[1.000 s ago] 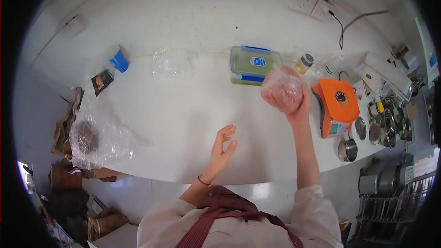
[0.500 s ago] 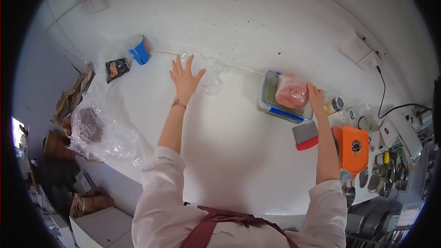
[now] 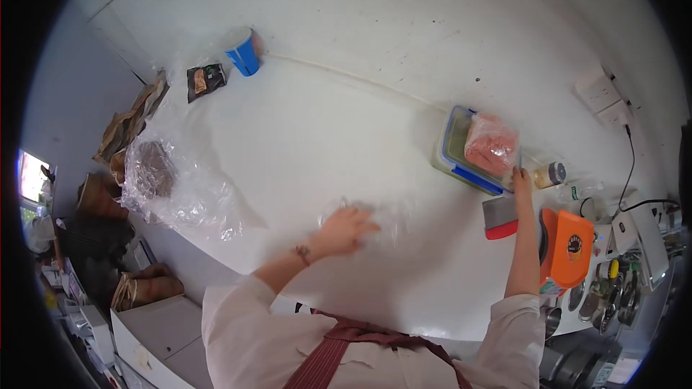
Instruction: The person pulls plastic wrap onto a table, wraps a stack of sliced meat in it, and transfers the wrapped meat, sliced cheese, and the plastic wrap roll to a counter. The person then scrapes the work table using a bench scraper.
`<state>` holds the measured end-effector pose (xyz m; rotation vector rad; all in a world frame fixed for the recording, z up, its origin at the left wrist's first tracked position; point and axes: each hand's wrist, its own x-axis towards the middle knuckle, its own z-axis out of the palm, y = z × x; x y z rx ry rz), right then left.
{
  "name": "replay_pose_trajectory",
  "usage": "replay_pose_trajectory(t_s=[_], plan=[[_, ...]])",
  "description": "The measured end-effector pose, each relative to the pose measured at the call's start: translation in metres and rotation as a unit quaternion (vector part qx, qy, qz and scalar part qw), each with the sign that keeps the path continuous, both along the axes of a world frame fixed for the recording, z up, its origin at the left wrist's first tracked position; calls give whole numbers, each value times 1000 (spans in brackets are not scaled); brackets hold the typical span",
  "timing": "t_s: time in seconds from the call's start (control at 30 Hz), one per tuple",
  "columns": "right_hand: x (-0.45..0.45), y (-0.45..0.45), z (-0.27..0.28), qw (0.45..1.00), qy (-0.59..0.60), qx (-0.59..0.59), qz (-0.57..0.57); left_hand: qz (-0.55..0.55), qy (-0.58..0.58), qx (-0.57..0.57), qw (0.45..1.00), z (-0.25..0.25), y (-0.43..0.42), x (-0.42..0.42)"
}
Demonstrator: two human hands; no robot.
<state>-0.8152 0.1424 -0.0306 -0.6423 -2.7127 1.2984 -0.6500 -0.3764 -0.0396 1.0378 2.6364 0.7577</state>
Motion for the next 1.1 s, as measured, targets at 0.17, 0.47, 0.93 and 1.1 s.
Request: replay_pose_trajectory(t_s=[0.17, 0.47, 0.93, 1.1], plan=[[9, -3, 29, 967, -38, -251, 4, 68, -9, 74, 995, 55, -10, 56], [19, -117, 41, 954, -42, -294, 43, 255, -139, 389, 874, 46, 28, -7], [-26, -414, 24, 887, -47, -397, 229, 536, -122, 667, 502, 13, -56, -140], [5, -423, 57, 885, -32, -362, 290, 551, -100, 683, 468, 15, -94, -172]])
